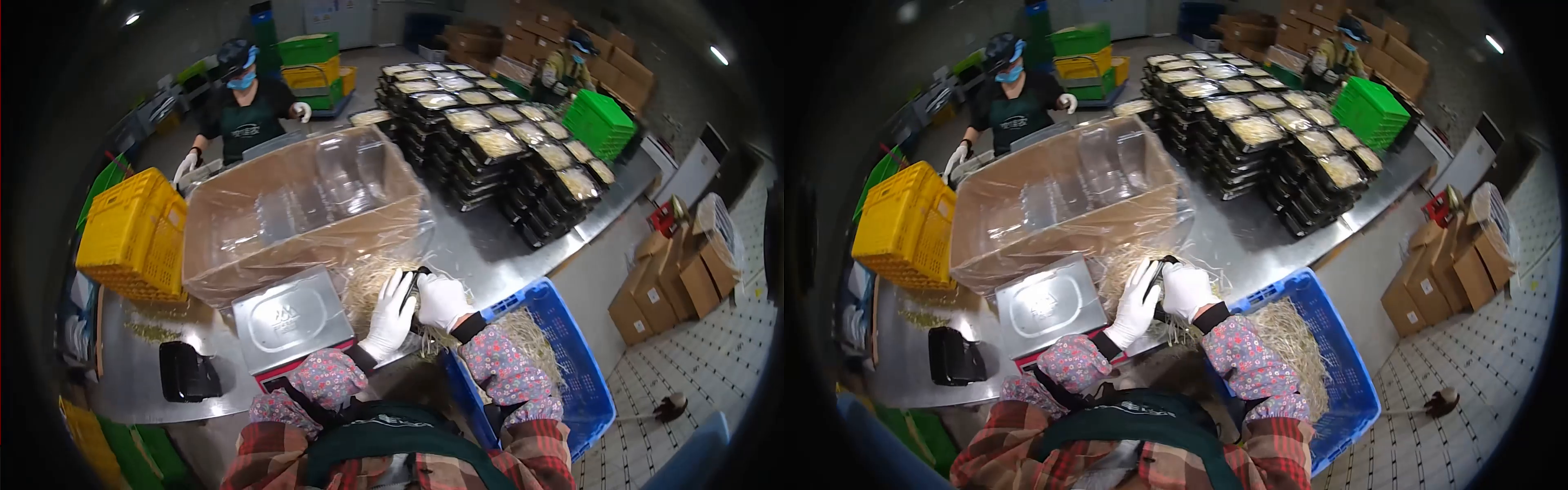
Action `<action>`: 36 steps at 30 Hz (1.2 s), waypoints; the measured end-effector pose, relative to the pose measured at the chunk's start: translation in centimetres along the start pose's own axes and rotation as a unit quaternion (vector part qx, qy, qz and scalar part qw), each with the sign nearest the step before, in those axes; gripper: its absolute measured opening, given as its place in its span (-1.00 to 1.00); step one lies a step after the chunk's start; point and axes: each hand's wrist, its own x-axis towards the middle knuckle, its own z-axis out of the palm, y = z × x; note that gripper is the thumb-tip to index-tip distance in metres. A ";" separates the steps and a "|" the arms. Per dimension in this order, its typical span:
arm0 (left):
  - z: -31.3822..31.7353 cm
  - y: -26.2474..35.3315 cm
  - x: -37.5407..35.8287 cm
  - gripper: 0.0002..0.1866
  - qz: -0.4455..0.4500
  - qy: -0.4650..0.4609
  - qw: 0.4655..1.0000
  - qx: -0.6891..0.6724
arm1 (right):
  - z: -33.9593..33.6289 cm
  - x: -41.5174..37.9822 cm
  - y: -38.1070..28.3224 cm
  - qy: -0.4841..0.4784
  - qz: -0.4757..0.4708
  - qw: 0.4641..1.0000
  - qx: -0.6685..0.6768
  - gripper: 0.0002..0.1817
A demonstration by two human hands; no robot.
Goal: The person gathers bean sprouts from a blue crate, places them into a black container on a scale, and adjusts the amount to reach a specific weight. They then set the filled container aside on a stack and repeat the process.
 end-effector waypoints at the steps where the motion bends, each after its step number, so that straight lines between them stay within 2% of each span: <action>1: -2.0 -1.4 -0.9 -0.47 -0.062 0.025 0.995 -0.078 | 0.7 1.7 -1.9 -0.005 -0.042 0.999 0.012 -0.75; 2: -3.8 -3.6 -1.9 -0.47 -0.086 0.053 0.986 -0.132 | 1.5 3.5 -4.0 -0.031 -0.067 0.997 0.019 -0.74; 4: -7.5 -6.2 -3.8 -0.48 -0.166 0.086 0.949 -0.252 | 3.8 6.3 -7.7 0.001 -0.169 0.985 0.041 -0.75; 5: -9.3 -7.3 -4.8 -0.48 -0.206 0.096 0.934 -0.276 | 5.5 7.7 -9.4 0.017 -0.209 0.978 0.007 -0.65; 6: -10.8 -8.0 -5.6 -0.48 -0.222 0.119 0.920 -0.299 | 6.0 8.8 -11.4 -0.010 -0.236 0.972 -0.017 -0.65; 8: -12.4 -12.9 -7.9 -0.44 -0.197 0.136 0.956 -0.169 | 8.8 10.8 -14.0 -0.016 -0.298 0.955 0.006 -0.66; 9: -13.2 -14.4 -8.8 -0.36 -0.262 0.120 0.956 -0.050 | 9.5 11.4 -15.4 -0.030 -0.315 0.949 -0.007 -0.67; 10: -14.8 -13.5 -8.6 -0.36 -0.268 0.126 0.954 -0.048 | 10.7 11.7 -16.6 -0.034 -0.322 0.946 -0.004 -0.67; 12: -17.7 -11.6 -7.6 -0.30 -0.109 0.142 0.964 0.196 | 12.8 12.2 -18.7 -0.007 -0.361 0.932 0.027 -0.70; 13: -18.4 -11.5 -7.3 -0.27 -0.086 0.088 0.969 0.216 | 13.3 12.3 -19.8 -0.048 -0.357 0.932 0.033 -0.63; 14: -18.8 -11.9 -7.3 -0.27 -0.090 0.092 0.968 0.216 | 14.7 12.6 -20.4 -0.071 -0.344 0.936 0.039 -0.50; 16: -18.9 -12.7 -7.5 -0.28 -0.115 -0.004 0.962 0.247 | 14.4 12.8 -20.5 -0.063 -0.341 0.937 0.048 -0.37; 17: -18.7 -13.0 -7.5 -0.28 -0.117 -0.005 0.957 0.266 | 14.2 13.0 -20.2 -0.067 -0.344 0.935 0.049 -0.37; 19: -18.7 -12.9 -7.4 -0.29 -0.122 -0.006 0.952 0.282 | 12.8 14.2 -18.6 -0.153 -0.377 0.880 0.243 -0.16; 20: -18.6 -12.7 -7.3 -0.31 -0.122 -0.009 0.947 0.297 | 12.6 14.3 -17.7 -0.156 -0.380 0.878 0.244 -0.16; 22: -18.3 -12.6 -7.1 -0.33 -0.127 -0.008 0.942 0.311 | 12.1 14.5 -15.4 -0.193 -0.375 0.870 0.256 0.02; 23: -18.2 -12.5 -7.0 -0.35 -0.130 -0.020 0.935 0.329 | 12.5 14.4 -13.8 -0.166 -0.376 0.885 0.216 0.10; 24: -18.1 -12.4 -7.0 -0.38 -0.132 -0.033 0.928 0.348 | 10.3 14.5 -13.0 -0.179 -0.371 0.889 0.200 0.09; 26: -17.9 -12.2 -6.8 -0.42 -0.135 -0.024 0.923 0.360 | 6.6 14.3 -11.5 -0.153 -0.369 0.916 0.044 0.02; 28: -17.7 -12.0 -6.7 -0.42 -0.144 -0.028 0.919 0.365 | 6.7 14.4 -10.0 -0.238 -0.323 0.915 0.047 -0.14; 29: -17.6 -12.1 -6.7 -0.41 -0.147 -0.025 0.919 0.365 | 8.0 13.4 -9.2 -0.155 -0.344 0.922 0.088 -0.42; 30: -17.6 -11.9 -6.7 -0.41 -0.149 -0.026 0.919 0.365 | 9.2 12.4 -9.2 -0.157 -0.346 0.921 0.089 -0.42; 32: -17.8 -11.3 -6.4 -0.41 -0.148 -0.036 0.917 0.368 | 11.2 10.9 -9.8 -0.107 -0.317 0.939 0.081 -0.68; 33: -17.7 -11.4 -6.5 -0.40 -0.145 -0.033 0.917 0.370 | 11.2 10.8 -9.7 -0.067 -0.312 0.937 0.145 -0.80; 34: -17.6 -11.5 -6.6 -0.40 -0.148 -0.035 0.916 0.370 | 11.1 10.6 -9.4 -0.069 -0.313 0.936 0.148 -0.80; 36: -17.5 -11.6 -6.6 -0.39 -0.138 -0.032 0.913 0.383 | 10.2 11.2 -8.3 -0.111 -0.255 0.939 0.203 -0.81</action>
